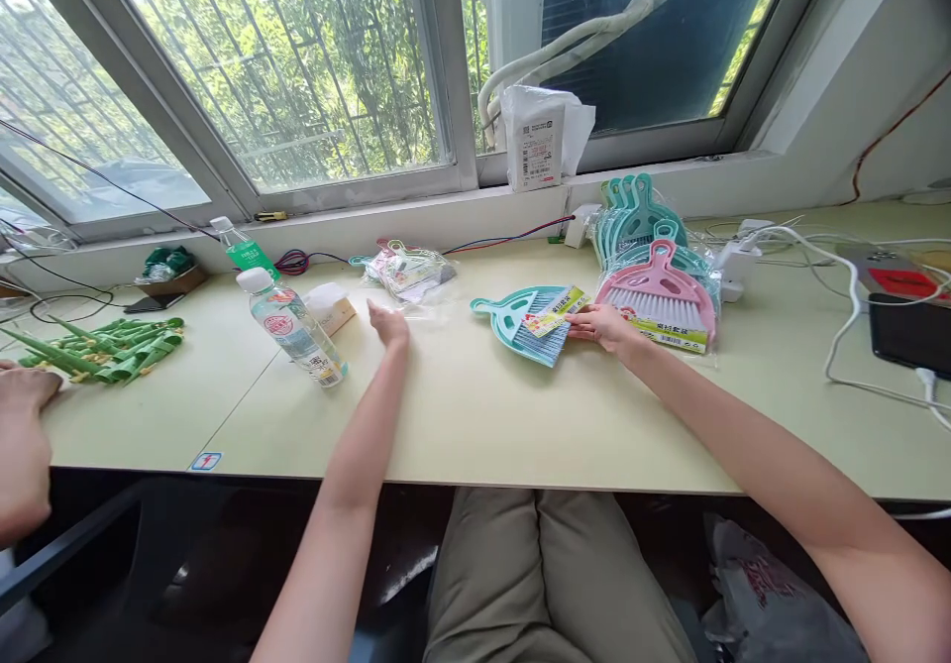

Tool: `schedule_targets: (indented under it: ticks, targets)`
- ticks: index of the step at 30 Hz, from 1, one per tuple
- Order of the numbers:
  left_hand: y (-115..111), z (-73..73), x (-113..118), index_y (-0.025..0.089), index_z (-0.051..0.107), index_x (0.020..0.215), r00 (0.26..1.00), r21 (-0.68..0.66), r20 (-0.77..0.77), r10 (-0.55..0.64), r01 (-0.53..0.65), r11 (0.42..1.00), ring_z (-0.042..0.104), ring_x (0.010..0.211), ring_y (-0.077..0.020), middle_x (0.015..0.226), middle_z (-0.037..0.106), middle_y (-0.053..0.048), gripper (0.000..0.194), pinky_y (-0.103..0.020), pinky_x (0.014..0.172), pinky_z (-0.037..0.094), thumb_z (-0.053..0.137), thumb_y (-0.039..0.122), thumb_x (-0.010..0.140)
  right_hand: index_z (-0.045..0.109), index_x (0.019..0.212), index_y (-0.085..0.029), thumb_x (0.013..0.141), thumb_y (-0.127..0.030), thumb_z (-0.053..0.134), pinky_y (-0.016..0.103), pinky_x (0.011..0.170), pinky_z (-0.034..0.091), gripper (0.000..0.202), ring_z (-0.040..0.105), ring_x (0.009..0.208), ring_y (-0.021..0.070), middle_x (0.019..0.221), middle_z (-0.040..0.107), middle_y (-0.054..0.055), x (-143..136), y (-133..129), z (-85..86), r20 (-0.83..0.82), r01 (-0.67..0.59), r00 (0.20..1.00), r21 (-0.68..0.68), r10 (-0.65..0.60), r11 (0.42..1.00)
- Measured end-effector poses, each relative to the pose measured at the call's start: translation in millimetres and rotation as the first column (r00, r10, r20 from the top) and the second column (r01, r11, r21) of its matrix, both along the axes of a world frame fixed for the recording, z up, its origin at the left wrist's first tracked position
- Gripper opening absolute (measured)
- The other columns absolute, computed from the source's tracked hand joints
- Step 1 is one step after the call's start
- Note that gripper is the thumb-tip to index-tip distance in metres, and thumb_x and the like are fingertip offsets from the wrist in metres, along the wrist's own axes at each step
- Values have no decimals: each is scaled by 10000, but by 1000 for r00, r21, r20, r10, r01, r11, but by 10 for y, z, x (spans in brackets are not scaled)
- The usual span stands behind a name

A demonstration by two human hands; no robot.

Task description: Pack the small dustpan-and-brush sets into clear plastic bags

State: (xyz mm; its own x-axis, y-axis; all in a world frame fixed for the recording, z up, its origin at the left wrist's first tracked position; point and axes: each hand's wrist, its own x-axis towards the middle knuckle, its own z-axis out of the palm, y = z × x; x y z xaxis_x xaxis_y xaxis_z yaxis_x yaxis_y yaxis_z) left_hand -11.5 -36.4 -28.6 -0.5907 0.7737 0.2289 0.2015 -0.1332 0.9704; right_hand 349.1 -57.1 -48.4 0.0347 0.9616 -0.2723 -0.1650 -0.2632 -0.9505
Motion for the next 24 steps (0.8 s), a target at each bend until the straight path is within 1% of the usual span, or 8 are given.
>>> schedule_targets:
  ticks: [3, 5, 8, 11, 15, 18, 21, 24]
  targets:
    - [-106, 21, 110, 154, 429, 1403, 931, 5, -341, 127, -133, 991, 70, 1528, -309, 1605, 224, -204, 619, -537, 1175, 230, 558, 116, 799, 620, 794, -131, 716, 15, 741, 230, 591, 643, 204, 724, 630, 159, 730, 737, 69, 12, 43, -55, -44, 47, 998, 7, -46, 999]
    - [-137, 36, 258, 194, 543, 1288, 881, 61, -464, 92, -72, 996, 164, 1509, -304, 1553, 347, -163, 451, -499, 1186, 226, 526, 135, 840, 622, 805, -134, 714, 8, 744, 244, 614, 650, 208, 727, 652, 161, 760, 742, 66, -57, 13, -71, -58, 45, 997, 47, -42, 998]
    - [-139, 26, 520, 187, 653, 1016, 938, -51, -239, -252, 247, 968, 534, 1260, -325, 1150, 649, -156, 198, -447, 1085, 402, 530, 293, 902, 642, 824, -146, 731, -35, 747, 276, 678, 657, 180, 734, 693, 167, 820, 758, 65, -196, -84, -69, -72, 2, 997, 103, 5, 995]
    - [-149, -78, 786, 189, 615, 1095, 833, -229, 167, -528, 554, 801, 679, 918, -282, 872, 671, -101, 294, -425, 883, 538, 597, 391, 882, 670, 855, -156, 749, -81, 752, 301, 780, 648, 154, 743, 754, 172, 879, 769, 63, -286, -156, -39, -114, -72, 989, 170, 93, 983]
    - [-194, -255, 956, 238, 275, 1446, 763, -168, 385, -519, 611, 774, 683, 765, -180, 966, 678, -57, 825, -366, 819, 562, 738, 180, 765, 690, 862, -153, 753, -96, 754, 298, 804, 635, 139, 744, 771, 168, 884, 771, 68, -209, -35, 29, -88, -107, 988, 206, 128, 973]
    - [-199, -292, 930, 208, 203, 1472, 776, -151, 449, -443, 554, 819, 674, 753, -142, 986, 674, -64, 878, -321, 833, 552, 715, 116, 765, 689, 834, -111, 730, -106, 775, 312, 717, 639, 135, 726, 662, 185, 791, 753, 114, -8, 263, 112, 122, -205, 974, 96, 192, 974]
    - [-196, -273, 884, 199, 216, 1472, 831, -156, 383, -402, 487, 859, 668, 759, -148, 1015, 668, -72, 859, -308, 807, 549, 701, 111, 769, 660, 1037, -73, 748, -203, 787, 400, 727, 626, 341, 726, 688, 240, 872, 736, 173, 186, 618, 241, 527, -162, 845, 96, 88, 982]
    - [-205, -272, 876, 230, 262, 1451, 895, -160, 232, -381, 422, 893, 661, 754, -160, 1088, 657, -82, 833, -305, 767, 544, 711, 124, 757, 518, 1289, -40, 808, -358, 738, 502, 866, 559, 617, 707, 949, 352, 1186, 616, 313, 182, 841, 391, 860, -65, 464, 272, -212, 960]
